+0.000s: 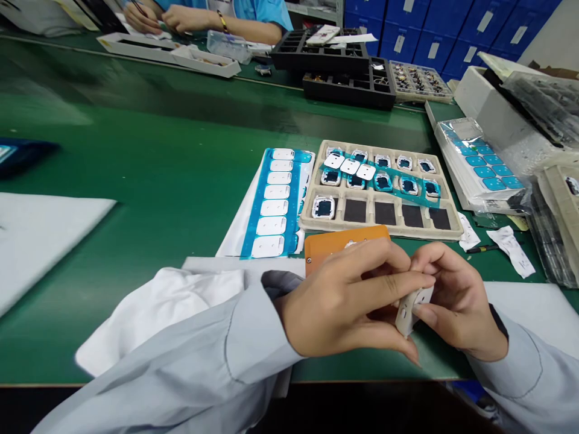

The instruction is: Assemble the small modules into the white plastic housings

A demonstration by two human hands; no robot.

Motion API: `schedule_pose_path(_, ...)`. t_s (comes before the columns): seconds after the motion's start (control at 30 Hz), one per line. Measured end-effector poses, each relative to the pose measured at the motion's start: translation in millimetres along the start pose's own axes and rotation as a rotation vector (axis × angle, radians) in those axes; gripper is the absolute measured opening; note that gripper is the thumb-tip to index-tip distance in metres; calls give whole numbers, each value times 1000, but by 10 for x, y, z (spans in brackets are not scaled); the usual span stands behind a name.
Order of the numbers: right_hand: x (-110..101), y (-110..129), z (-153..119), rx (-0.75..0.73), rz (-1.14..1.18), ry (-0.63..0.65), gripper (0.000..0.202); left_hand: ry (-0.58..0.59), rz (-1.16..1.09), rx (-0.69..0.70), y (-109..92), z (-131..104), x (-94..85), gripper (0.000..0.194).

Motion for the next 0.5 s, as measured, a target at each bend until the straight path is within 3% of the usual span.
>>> schedule_pose_path(0.5,-25,-10,-9,-6,-8,-19,19,14,-4,-20,-4,-9,5,48)
Point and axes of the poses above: each hand's wrist, its own z-axis towards the middle knuckle, its own x-axis out of the palm, y = z × x, the point moved 8 cm from there along z, towards the middle knuckle, and after that the axes turned 5 degrees about -x, right-handed, at the moved point
